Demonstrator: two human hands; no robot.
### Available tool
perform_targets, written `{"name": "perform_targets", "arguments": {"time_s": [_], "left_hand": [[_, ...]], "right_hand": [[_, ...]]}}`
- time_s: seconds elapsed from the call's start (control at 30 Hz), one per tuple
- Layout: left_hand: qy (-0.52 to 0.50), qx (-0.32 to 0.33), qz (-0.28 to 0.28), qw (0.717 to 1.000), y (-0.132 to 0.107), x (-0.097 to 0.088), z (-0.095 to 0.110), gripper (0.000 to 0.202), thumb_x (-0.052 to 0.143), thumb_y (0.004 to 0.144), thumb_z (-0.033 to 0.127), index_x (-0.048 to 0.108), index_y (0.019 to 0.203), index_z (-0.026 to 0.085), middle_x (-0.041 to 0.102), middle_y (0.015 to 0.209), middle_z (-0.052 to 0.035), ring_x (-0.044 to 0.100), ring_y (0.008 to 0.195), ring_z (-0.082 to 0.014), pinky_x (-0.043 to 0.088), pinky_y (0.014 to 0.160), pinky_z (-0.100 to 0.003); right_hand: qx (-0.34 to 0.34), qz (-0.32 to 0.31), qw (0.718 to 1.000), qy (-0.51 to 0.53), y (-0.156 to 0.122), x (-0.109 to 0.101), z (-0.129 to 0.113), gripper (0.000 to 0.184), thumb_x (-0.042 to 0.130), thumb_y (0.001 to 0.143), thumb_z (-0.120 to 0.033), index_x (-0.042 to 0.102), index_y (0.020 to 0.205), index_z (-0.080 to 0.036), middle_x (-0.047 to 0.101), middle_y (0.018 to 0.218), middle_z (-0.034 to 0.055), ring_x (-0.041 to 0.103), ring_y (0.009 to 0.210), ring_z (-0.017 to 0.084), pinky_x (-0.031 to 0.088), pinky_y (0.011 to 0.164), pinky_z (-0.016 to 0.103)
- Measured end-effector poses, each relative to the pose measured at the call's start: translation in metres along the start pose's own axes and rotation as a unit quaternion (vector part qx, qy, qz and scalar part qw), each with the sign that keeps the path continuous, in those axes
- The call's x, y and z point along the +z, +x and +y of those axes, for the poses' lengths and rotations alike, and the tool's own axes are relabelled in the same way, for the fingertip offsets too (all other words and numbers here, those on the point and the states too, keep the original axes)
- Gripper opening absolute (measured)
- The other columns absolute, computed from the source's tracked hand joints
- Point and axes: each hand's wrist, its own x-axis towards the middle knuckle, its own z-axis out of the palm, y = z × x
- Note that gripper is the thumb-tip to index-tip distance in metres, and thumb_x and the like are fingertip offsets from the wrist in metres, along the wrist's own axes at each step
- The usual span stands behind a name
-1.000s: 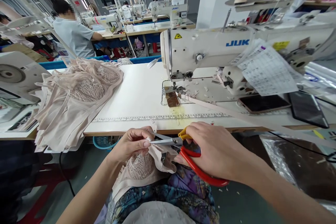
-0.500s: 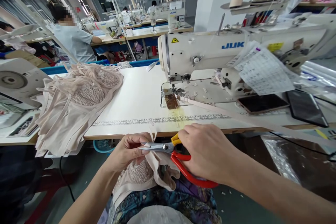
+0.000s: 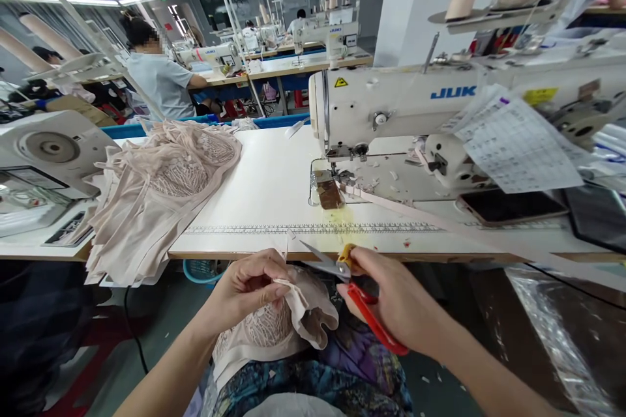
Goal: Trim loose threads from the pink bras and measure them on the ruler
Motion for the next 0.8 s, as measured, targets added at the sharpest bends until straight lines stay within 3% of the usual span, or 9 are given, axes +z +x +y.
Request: {"name": "perform_targets", "arguments": {"time_s": [0.07, 0.13, 0.27, 0.37, 0.43, 0.53, 0.63, 0.73, 0.8], "left_hand": [[0.022, -0.002, 0.010, 1.000, -0.004, 0.002, 0.001, 0.019, 0.073, 0.087, 0.033, 0.073, 0.088, 0.014, 0.058, 0.086, -0.0061, 0.059, 0.060, -0.0094, 0.054, 0.057, -0.021], [0.053, 0.003, 0.021, 0.998, -0.009, 0.001, 0.011, 0.020, 0.072, 0.089, 0.034, 0.073, 0.089, 0.014, 0.059, 0.087, -0.0063, 0.058, 0.059, -0.0091, 0.052, 0.055, -0.021], [0.189, 0.049, 0.099, 0.976, -0.006, -0.021, 0.065, 0.024, 0.066, 0.092, 0.037, 0.070, 0.087, 0.015, 0.061, 0.078, -0.0052, 0.058, 0.065, -0.0125, 0.047, 0.058, -0.021], [0.342, 0.113, 0.197, 0.912, 0.025, -0.059, 0.120, 0.029, 0.064, 0.091, 0.042, 0.066, 0.083, 0.014, 0.059, 0.072, -0.0031, 0.053, 0.068, -0.0134, 0.040, 0.059, -0.021], [0.415, 0.143, 0.220, 0.871, 0.060, -0.091, 0.157, 0.026, 0.062, 0.090, 0.039, 0.064, 0.083, 0.014, 0.056, 0.071, -0.0016, 0.049, 0.065, -0.0126, 0.035, 0.057, -0.021], [0.484, 0.190, 0.288, 0.804, 0.116, -0.138, 0.213, 0.018, 0.059, 0.086, 0.022, 0.055, 0.070, 0.014, 0.047, 0.060, 0.0019, 0.039, 0.057, -0.0104, 0.028, 0.055, -0.023], [0.538, 0.258, 0.348, 0.723, 0.150, -0.165, 0.262, 0.018, 0.060, 0.084, 0.015, 0.052, 0.068, 0.016, 0.048, 0.060, 0.0019, 0.040, 0.059, -0.0110, 0.028, 0.059, -0.024], [0.579, 0.314, 0.336, 0.674, 0.156, -0.164, 0.276, 0.012, 0.058, 0.088, 0.015, 0.058, 0.076, 0.015, 0.052, 0.065, 0.0002, 0.042, 0.060, -0.0109, 0.030, 0.062, -0.025], [0.619, 0.303, 0.280, 0.668, 0.154, -0.153, 0.253, 0.009, 0.056, 0.091, 0.018, 0.062, 0.085, 0.014, 0.053, 0.067, -0.0003, 0.044, 0.058, -0.0109, 0.031, 0.062, -0.025]], "right_hand": [[0.008, 0.009, 0.997, 0.072, -0.003, 0.018, 0.007, 0.028, 0.060, 0.093, -0.047, 0.060, 0.103, -0.021, 0.068, 0.104, 0.0104, 0.068, 0.091, 0.023, 0.058, 0.074, 0.029], [0.017, 0.032, 0.993, 0.110, -0.003, 0.030, 0.011, 0.030, 0.062, 0.091, -0.048, 0.061, 0.105, -0.020, 0.069, 0.105, 0.0107, 0.069, 0.094, 0.024, 0.058, 0.079, 0.031], [0.025, 0.009, 0.998, 0.057, 0.010, 0.022, 0.005, 0.028, 0.056, 0.093, -0.049, 0.058, 0.089, -0.022, 0.066, 0.076, 0.0041, 0.065, 0.065, 0.020, 0.055, 0.058, 0.028], [-0.018, 0.011, 0.996, -0.088, 0.029, -0.003, 0.004, 0.028, 0.060, 0.089, -0.045, 0.052, 0.074, -0.023, 0.061, 0.066, 0.0006, 0.060, 0.055, 0.019, 0.049, 0.049, 0.027], [-0.050, 0.042, 0.981, -0.184, 0.045, -0.023, 0.017, 0.024, 0.060, 0.087, -0.042, 0.056, 0.074, -0.023, 0.064, 0.067, 0.0015, 0.062, 0.056, 0.020, 0.047, 0.048, 0.027], [-0.087, 0.101, 0.949, -0.286, 0.072, -0.064, 0.060, 0.016, 0.061, 0.083, -0.037, 0.064, 0.075, -0.024, 0.069, 0.068, 0.0039, 0.065, 0.053, 0.025, 0.045, 0.044, 0.029], [-0.085, 0.145, 0.927, -0.335, 0.099, -0.114, 0.112, 0.009, 0.064, 0.081, -0.031, 0.068, 0.073, -0.027, 0.070, 0.067, 0.0065, 0.066, 0.051, 0.027, 0.044, 0.040, 0.031], [-0.083, 0.160, 0.920, -0.348, 0.123, -0.154, 0.146, 0.018, 0.065, 0.079, -0.030, 0.065, 0.061, -0.026, 0.066, 0.056, 0.0073, 0.060, 0.038, 0.027, 0.037, 0.029, 0.030], [-0.097, 0.156, 0.918, -0.353, 0.137, -0.165, 0.157, 0.024, 0.063, 0.074, -0.029, 0.057, 0.052, -0.026, 0.059, 0.045, 0.0049, 0.053, 0.029, 0.026, 0.030, 0.024, 0.030]]}}
